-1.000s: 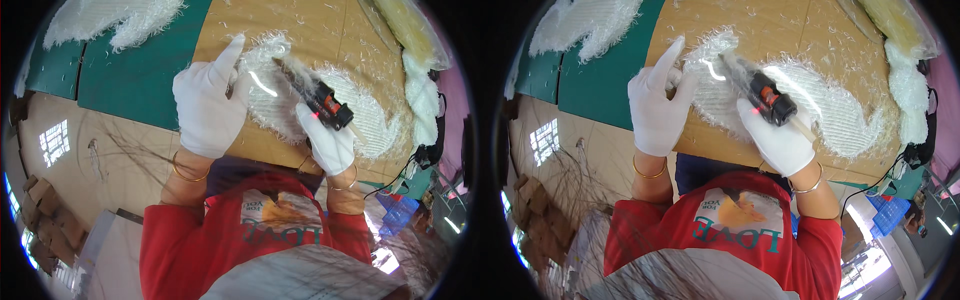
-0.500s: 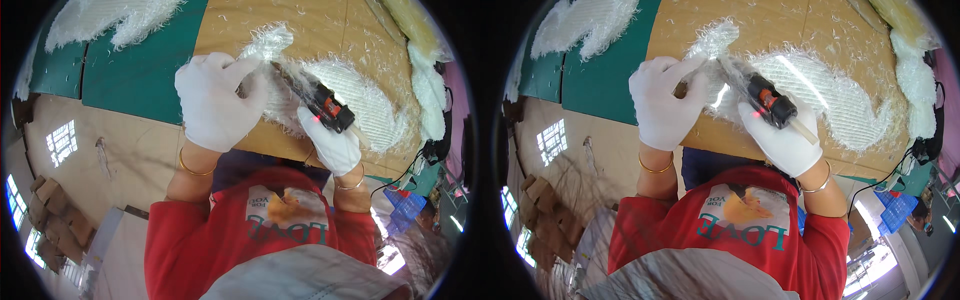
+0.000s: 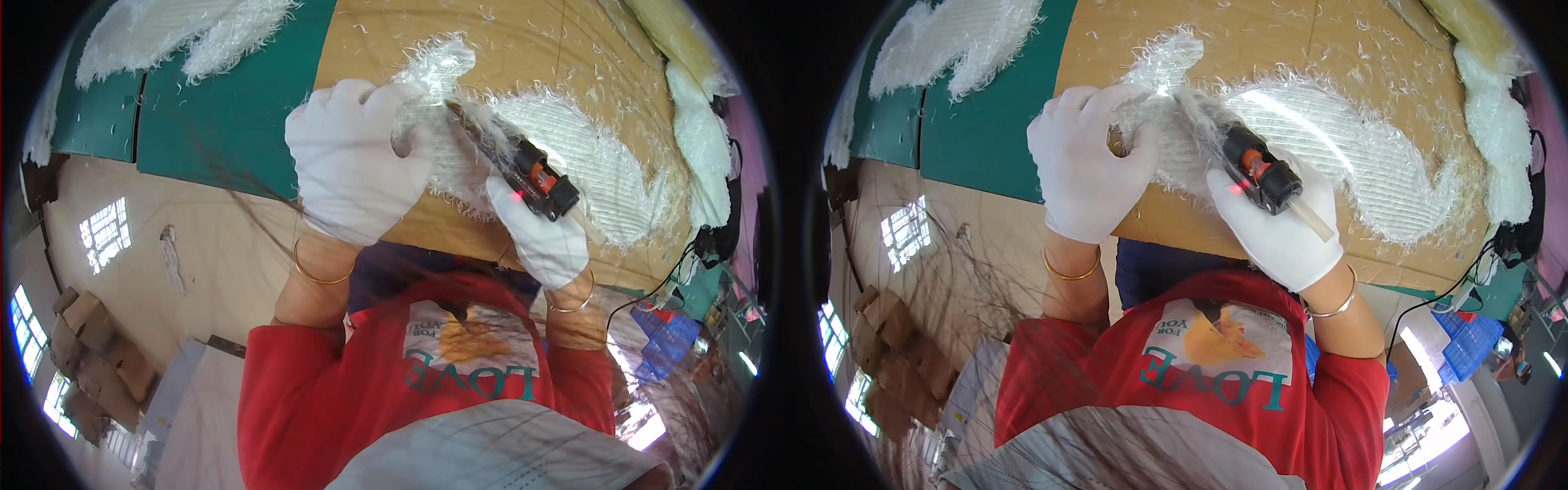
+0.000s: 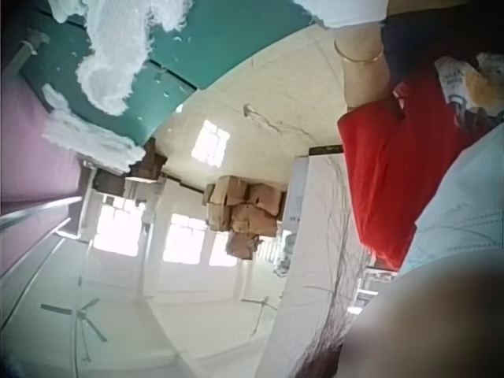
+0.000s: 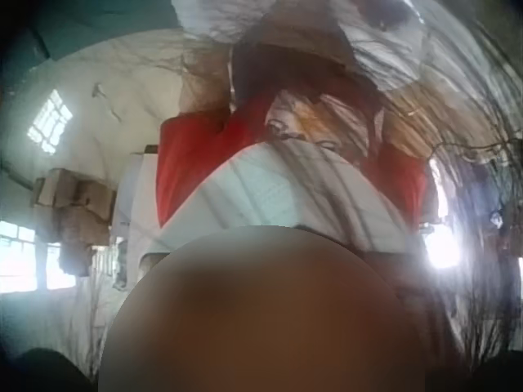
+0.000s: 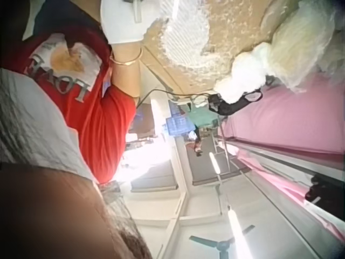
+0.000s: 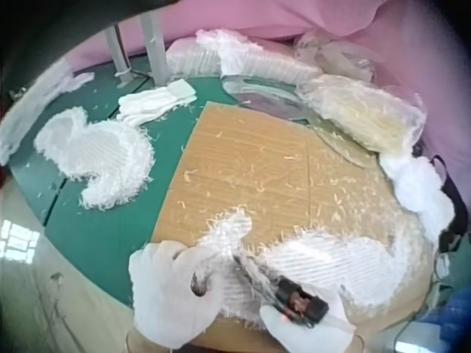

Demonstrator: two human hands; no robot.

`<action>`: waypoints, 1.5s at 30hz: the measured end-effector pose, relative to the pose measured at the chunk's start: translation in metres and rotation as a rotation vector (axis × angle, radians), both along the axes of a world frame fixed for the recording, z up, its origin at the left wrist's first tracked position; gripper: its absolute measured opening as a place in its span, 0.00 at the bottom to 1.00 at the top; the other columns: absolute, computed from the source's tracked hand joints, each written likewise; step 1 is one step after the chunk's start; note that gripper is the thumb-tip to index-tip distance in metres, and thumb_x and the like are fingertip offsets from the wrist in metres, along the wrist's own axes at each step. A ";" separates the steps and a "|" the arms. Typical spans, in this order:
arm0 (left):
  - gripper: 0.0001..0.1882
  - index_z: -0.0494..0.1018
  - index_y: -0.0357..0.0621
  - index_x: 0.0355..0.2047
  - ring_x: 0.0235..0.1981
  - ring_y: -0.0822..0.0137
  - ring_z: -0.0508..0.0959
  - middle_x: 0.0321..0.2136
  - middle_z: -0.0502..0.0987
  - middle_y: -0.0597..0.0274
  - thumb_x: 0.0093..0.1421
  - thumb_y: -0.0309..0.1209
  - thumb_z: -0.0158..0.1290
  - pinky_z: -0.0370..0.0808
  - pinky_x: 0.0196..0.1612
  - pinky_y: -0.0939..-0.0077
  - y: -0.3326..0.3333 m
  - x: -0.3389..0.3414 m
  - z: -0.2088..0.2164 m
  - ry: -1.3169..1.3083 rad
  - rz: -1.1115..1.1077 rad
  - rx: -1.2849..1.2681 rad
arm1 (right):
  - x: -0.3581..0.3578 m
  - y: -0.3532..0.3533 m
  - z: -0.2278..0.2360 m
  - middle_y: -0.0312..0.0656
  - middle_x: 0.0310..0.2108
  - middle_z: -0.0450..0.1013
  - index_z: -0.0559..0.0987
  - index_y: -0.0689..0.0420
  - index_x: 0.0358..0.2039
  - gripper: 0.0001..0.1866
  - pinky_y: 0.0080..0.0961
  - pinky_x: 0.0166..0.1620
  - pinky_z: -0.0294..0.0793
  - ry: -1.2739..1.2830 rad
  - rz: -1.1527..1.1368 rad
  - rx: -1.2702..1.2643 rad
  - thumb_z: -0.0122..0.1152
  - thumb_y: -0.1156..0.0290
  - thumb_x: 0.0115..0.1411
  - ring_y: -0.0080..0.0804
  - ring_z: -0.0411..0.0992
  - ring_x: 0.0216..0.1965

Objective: The recorder uses a hot glue gun to attach white fibrous material onto a cardboard template on a workstation.

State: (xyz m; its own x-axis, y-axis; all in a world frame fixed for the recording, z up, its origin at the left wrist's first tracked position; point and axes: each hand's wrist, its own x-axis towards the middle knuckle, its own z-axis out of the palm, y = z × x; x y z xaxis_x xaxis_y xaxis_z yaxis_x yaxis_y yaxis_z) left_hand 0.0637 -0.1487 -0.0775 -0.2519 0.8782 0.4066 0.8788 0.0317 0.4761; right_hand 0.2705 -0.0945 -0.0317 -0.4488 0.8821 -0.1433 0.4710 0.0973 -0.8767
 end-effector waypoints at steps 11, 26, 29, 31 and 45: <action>0.15 0.80 0.52 0.36 0.31 0.54 0.77 0.29 0.76 0.60 0.43 0.32 0.62 0.73 0.33 0.59 0.004 0.000 0.000 0.028 0.025 0.033 | 0.014 -0.006 0.006 0.45 0.25 0.75 0.80 0.61 0.34 0.14 0.30 0.34 0.74 -0.205 0.150 0.103 0.71 0.64 0.56 0.36 0.72 0.25; 0.16 0.81 0.52 0.38 0.34 0.58 0.76 0.31 0.76 0.64 0.46 0.29 0.65 0.72 0.39 0.63 0.002 0.004 0.003 0.020 0.038 -0.011 | 0.022 -0.014 0.005 0.42 0.25 0.76 0.80 0.61 0.34 0.13 0.27 0.32 0.74 -0.175 -0.083 -0.105 0.70 0.65 0.57 0.30 0.72 0.24; 0.16 0.81 0.52 0.39 0.34 0.58 0.76 0.31 0.76 0.64 0.46 0.29 0.65 0.72 0.39 0.63 0.002 0.004 0.003 0.014 0.034 -0.006 | 0.024 -0.013 0.015 0.42 0.24 0.76 0.80 0.61 0.34 0.12 0.28 0.32 0.73 -0.253 -0.005 0.025 0.71 0.66 0.57 0.31 0.72 0.24; 0.17 0.81 0.52 0.39 0.34 0.58 0.76 0.31 0.76 0.64 0.47 0.29 0.65 0.72 0.40 0.64 0.001 0.004 0.001 0.031 0.031 0.020 | 0.026 -0.013 0.012 0.43 0.22 0.75 0.81 0.61 0.34 0.12 0.29 0.31 0.73 -0.281 0.079 0.118 0.70 0.65 0.57 0.33 0.72 0.23; 0.18 0.83 0.50 0.40 0.35 0.58 0.77 0.33 0.79 0.62 0.46 0.28 0.65 0.73 0.41 0.65 0.002 0.001 0.008 -0.020 0.003 -0.123 | 0.030 -0.006 0.006 0.39 0.20 0.74 0.82 0.67 0.33 0.15 0.26 0.28 0.71 -0.075 -0.327 -0.240 0.70 0.65 0.58 0.21 0.70 0.22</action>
